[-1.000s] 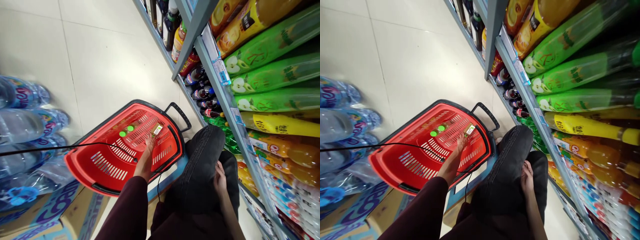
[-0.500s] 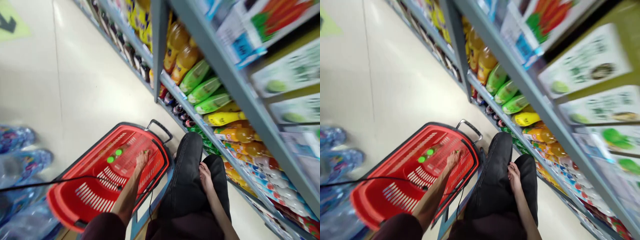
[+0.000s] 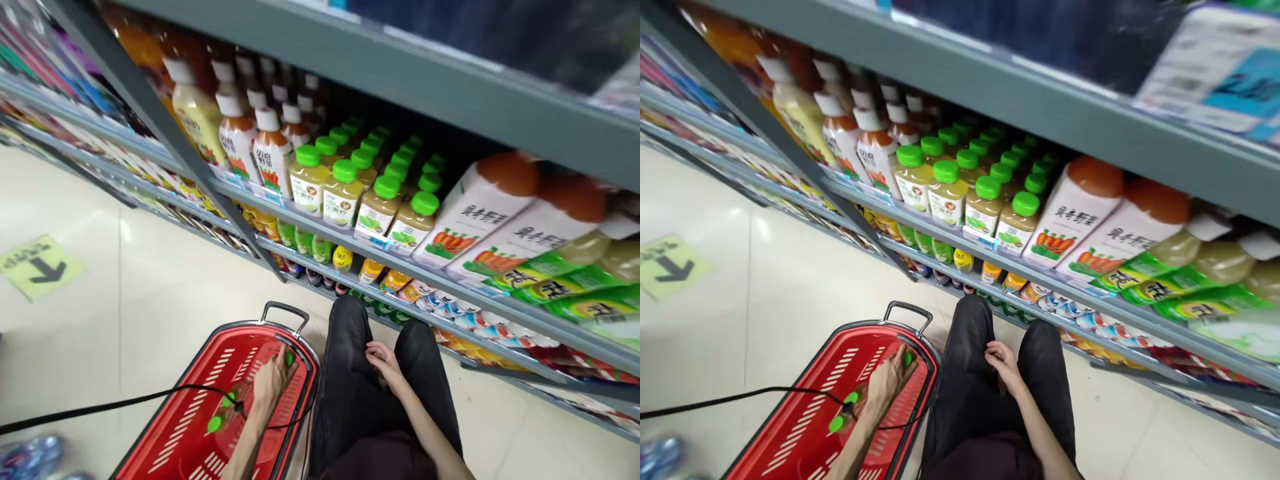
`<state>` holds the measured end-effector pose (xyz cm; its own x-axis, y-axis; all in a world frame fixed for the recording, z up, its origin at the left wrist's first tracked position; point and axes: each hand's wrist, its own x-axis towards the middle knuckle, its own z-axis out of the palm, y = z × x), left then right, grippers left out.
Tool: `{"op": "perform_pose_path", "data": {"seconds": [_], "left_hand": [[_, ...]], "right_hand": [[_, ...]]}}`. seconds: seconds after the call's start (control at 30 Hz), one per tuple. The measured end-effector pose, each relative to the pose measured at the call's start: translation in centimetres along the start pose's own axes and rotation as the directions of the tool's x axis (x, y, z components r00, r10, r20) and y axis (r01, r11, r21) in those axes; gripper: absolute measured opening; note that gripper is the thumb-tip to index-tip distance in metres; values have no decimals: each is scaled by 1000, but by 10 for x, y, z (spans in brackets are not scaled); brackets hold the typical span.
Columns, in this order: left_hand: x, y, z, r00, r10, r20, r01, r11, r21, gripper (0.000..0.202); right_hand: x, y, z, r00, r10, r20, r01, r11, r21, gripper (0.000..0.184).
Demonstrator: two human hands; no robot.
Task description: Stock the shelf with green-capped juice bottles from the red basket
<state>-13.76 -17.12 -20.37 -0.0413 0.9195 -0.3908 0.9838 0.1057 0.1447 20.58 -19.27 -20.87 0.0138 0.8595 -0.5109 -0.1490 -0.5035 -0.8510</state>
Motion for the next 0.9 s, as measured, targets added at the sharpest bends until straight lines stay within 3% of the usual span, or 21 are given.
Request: {"op": "perform_pose_path", "data": {"seconds": [0.23,0.4,0.53,0.73,0.8,0.9], "left_hand": [[-35,46,-120,977,-69,-200,80,995,51,45],[-59,92,-173,938,-28,-346,61,994,86,33],[-76,129,-192,917,138,-375,-122,990,67,27],[-92,187,-192,894,409,-185,-419,908,-17,22],[-95,204,-188,869,483,-112,-484,875,20,26],[-99,222,-182,804,594,-17,-589,801,102,30]], "right_hand": [[-5,-4,-1,984,-156,82,160,986,-37,38],[-11,-9,2,954,-291,73,295,953,-69,41],[-22,-22,8,929,-364,61,368,927,-71,64],[-48,-48,20,861,-497,110,502,865,-27,92],[-53,-54,21,856,-510,84,513,858,-24,89],[-54,-57,18,841,-542,3,541,838,-70,68]]}}
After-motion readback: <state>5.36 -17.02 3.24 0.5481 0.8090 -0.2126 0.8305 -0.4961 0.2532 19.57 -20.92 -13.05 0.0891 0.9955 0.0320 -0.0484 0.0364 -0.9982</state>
